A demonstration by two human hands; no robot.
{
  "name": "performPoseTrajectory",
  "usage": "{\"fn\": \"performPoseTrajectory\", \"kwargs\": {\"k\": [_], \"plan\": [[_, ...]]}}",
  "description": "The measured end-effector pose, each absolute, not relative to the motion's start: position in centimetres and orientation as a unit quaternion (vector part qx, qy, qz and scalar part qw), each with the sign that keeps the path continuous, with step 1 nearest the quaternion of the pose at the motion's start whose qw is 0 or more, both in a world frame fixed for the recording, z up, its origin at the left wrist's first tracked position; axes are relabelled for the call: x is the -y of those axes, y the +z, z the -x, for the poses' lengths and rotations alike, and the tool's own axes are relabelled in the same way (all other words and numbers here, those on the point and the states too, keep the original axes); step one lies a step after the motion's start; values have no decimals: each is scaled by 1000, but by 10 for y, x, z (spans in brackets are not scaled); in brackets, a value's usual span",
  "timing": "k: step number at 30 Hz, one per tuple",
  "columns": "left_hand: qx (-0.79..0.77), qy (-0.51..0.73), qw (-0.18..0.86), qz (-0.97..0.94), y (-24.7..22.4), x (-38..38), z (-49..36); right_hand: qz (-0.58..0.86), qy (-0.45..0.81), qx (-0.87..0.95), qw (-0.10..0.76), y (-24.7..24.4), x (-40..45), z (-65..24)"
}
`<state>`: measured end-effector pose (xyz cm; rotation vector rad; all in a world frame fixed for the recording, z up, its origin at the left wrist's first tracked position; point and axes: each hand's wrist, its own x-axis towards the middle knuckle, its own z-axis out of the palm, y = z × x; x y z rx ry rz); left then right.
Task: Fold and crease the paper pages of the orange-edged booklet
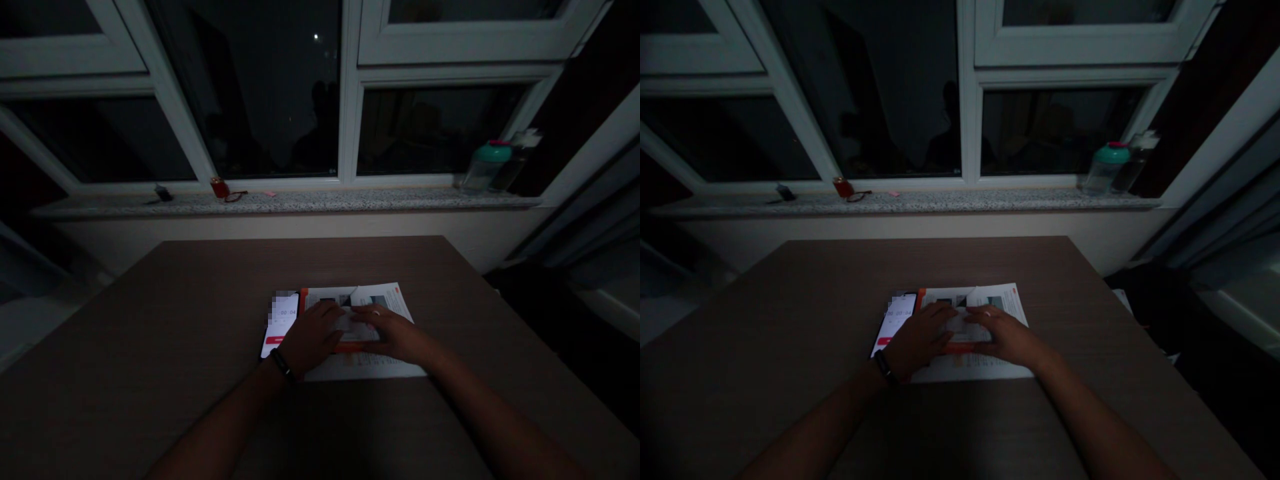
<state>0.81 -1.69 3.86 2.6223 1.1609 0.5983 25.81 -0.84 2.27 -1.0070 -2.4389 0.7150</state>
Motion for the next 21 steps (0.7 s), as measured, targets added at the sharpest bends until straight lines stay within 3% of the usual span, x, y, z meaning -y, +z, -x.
{"fn": "performPoseTrajectory", "kwargs": {"k": [21], "plan": [[-393, 186, 111, -894, 25, 12, -6, 347, 286, 873, 189, 40, 4, -280]]}}
